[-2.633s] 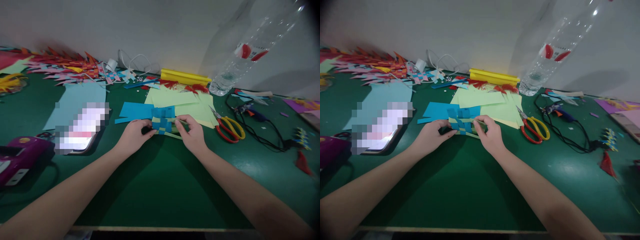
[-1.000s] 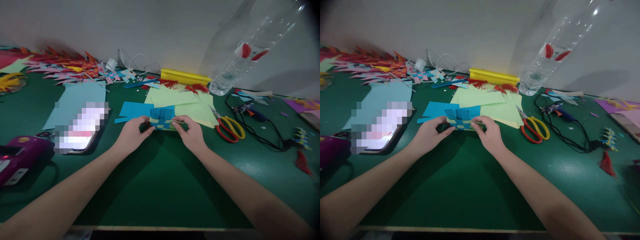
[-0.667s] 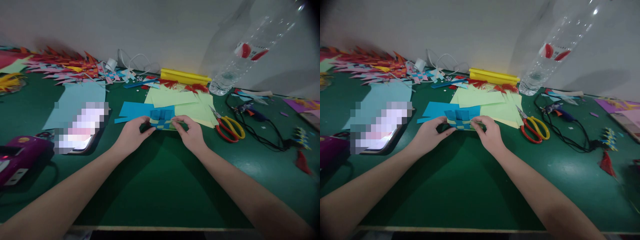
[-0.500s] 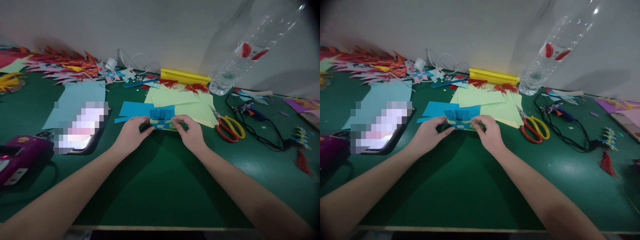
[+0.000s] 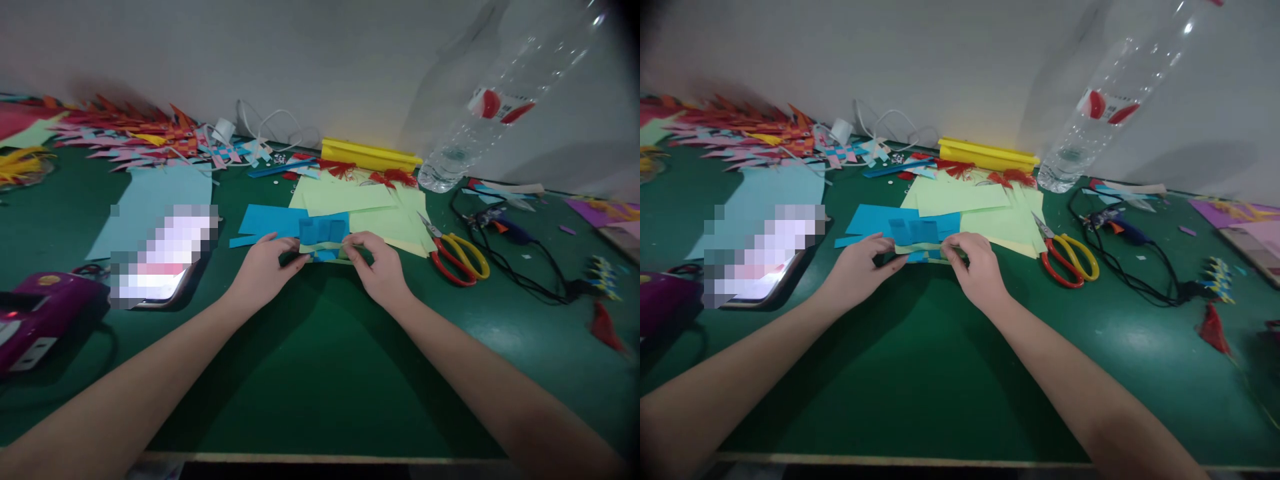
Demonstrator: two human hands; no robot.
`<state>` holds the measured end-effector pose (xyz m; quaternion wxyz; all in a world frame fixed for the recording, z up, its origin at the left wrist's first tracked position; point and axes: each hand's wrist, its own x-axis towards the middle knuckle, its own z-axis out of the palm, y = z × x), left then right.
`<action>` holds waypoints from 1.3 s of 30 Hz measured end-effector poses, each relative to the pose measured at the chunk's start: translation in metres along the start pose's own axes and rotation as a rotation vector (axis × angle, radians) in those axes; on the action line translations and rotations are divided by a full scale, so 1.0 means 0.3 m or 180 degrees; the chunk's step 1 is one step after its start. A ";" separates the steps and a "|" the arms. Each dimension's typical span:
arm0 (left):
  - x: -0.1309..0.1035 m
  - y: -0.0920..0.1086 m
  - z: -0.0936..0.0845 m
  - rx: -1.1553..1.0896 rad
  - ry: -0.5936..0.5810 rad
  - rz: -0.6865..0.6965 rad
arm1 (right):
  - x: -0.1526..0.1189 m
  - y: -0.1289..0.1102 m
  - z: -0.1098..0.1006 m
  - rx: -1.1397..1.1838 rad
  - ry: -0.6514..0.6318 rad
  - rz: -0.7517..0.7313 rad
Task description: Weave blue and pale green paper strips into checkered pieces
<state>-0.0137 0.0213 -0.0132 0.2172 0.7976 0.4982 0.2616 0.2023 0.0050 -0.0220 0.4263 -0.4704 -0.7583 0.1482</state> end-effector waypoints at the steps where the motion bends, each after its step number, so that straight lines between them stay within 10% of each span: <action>1: 0.000 -0.001 0.001 0.0000 0.0017 0.0023 | -0.001 0.001 0.000 -0.0007 0.0001 -0.0002; 39: -0.022 0.032 -0.027 -0.0648 0.0540 -0.0225 | 0.000 -0.003 -0.006 0.0133 -0.0128 0.0252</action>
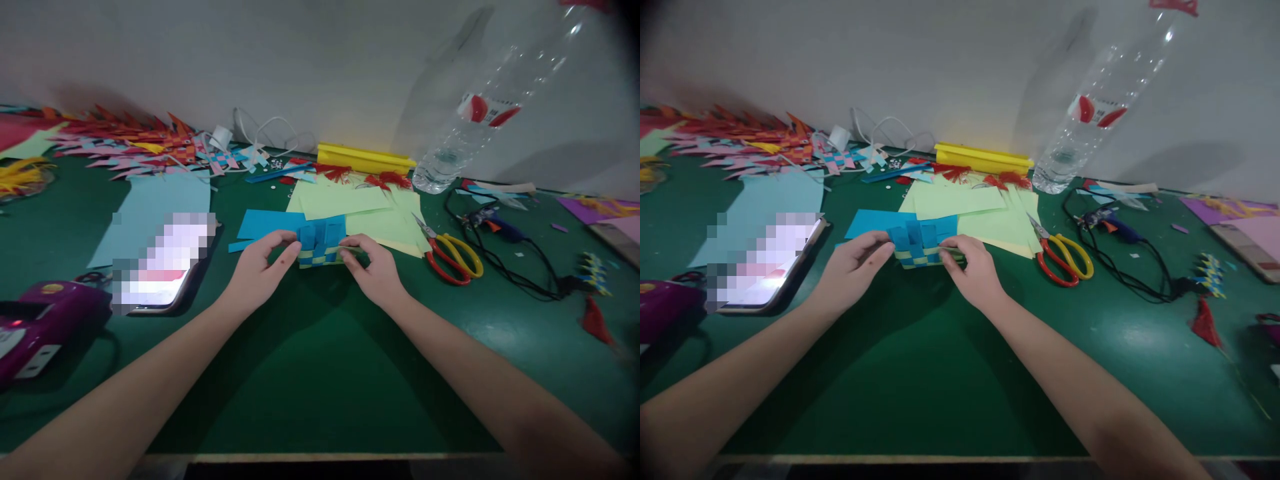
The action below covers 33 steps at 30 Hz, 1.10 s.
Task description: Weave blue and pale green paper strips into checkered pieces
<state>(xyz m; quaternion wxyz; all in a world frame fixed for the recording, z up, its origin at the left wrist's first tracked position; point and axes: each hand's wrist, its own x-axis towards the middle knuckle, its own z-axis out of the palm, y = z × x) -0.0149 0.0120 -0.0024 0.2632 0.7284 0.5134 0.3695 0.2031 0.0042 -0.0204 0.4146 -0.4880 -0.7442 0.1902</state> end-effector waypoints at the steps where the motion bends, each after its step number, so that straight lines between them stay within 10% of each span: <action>1: 0.000 -0.001 0.002 0.0043 -0.0010 0.0039 | 0.000 0.000 0.000 0.0006 0.0006 -0.0004; 33: 0.006 -0.018 0.024 0.0812 -0.0505 0.0322 | 0.001 -0.006 -0.003 0.0210 0.0103 -0.0178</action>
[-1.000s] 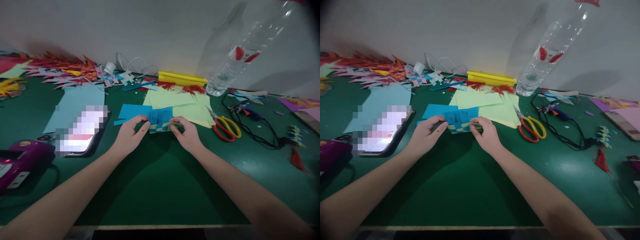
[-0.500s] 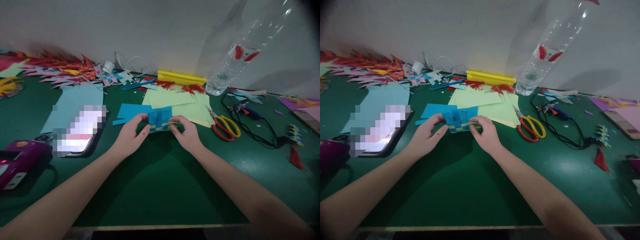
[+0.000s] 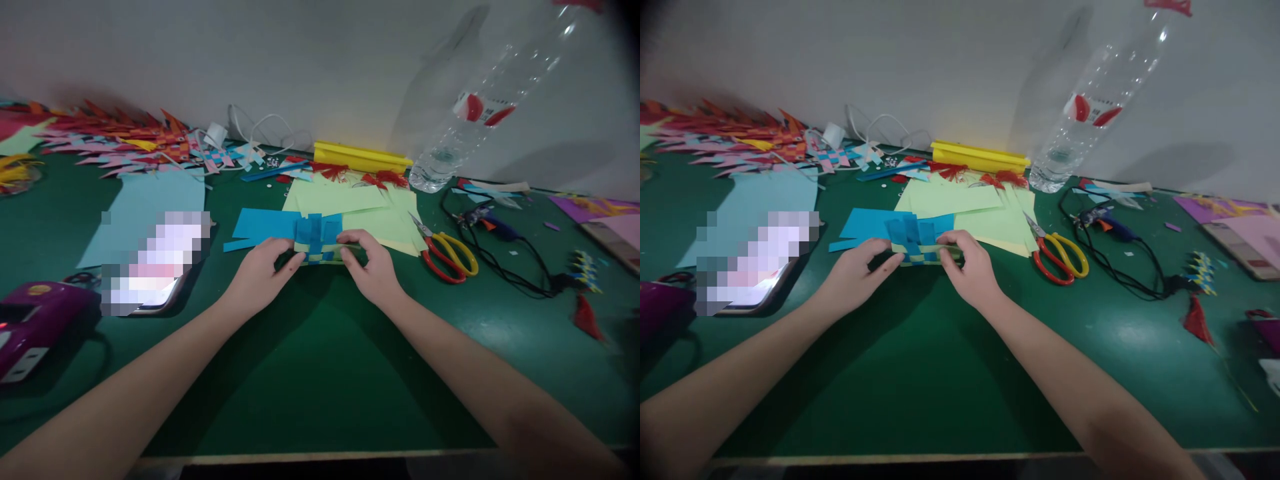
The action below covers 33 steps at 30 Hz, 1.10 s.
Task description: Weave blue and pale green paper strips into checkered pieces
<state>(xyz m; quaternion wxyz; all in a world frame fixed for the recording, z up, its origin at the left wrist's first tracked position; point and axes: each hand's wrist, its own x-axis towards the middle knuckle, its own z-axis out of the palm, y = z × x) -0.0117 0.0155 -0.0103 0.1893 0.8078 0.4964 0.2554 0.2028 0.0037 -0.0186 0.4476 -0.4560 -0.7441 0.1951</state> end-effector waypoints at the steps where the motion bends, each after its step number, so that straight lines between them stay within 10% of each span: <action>1: 0.000 0.001 -0.001 -0.0001 0.0009 0.0018 | 0.001 -0.001 0.000 0.0022 0.0024 -0.0038; 33: -0.010 0.011 -0.016 -0.0496 0.0441 -0.0175 | 0.002 -0.006 0.002 0.0015 -0.0017 -0.0108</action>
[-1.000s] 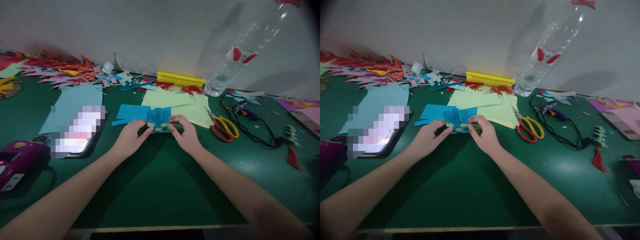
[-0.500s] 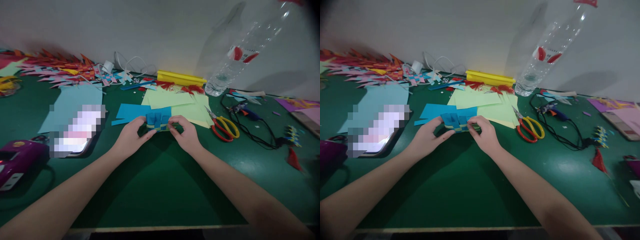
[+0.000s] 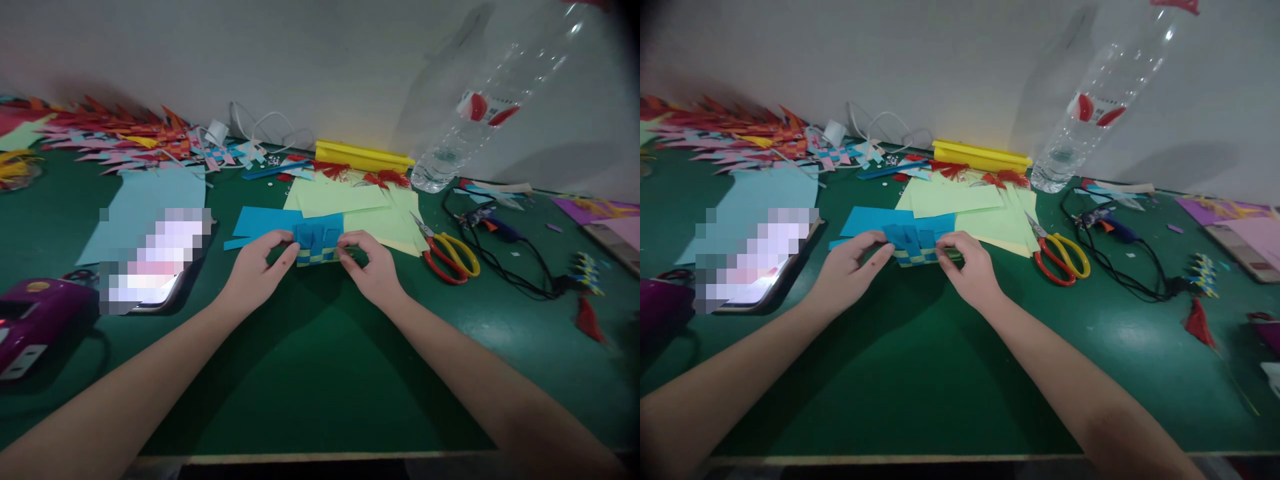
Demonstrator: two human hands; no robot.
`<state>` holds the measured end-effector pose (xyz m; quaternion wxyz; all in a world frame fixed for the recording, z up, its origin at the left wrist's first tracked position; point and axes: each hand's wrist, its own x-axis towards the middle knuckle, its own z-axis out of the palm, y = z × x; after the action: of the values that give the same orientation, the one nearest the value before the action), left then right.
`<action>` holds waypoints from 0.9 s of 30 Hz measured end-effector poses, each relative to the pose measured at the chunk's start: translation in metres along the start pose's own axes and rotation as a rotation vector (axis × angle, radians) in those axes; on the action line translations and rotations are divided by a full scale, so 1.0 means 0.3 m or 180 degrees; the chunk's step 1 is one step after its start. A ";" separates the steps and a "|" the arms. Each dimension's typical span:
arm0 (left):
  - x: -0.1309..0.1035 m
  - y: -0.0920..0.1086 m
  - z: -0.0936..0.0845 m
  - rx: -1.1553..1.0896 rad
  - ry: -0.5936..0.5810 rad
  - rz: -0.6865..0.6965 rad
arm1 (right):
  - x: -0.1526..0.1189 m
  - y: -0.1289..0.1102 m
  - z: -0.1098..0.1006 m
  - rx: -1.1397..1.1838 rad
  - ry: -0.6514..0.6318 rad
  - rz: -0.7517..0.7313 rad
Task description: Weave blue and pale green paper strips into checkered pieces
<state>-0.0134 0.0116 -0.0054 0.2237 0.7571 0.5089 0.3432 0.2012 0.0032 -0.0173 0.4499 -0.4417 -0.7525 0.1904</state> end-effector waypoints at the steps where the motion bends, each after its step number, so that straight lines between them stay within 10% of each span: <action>1: 0.000 0.000 0.000 0.0019 -0.0003 0.0006 | 0.000 0.000 0.001 -0.0015 0.0000 0.0015; 27: 0.003 0.002 0.009 0.0356 -0.0129 0.0065 | -0.003 0.007 0.002 -0.0109 -0.0030 0.0157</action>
<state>-0.0108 0.0123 -0.0066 0.1877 0.7803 0.5150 0.3011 0.2018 0.0038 -0.0195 0.4339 -0.4669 -0.7466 0.1907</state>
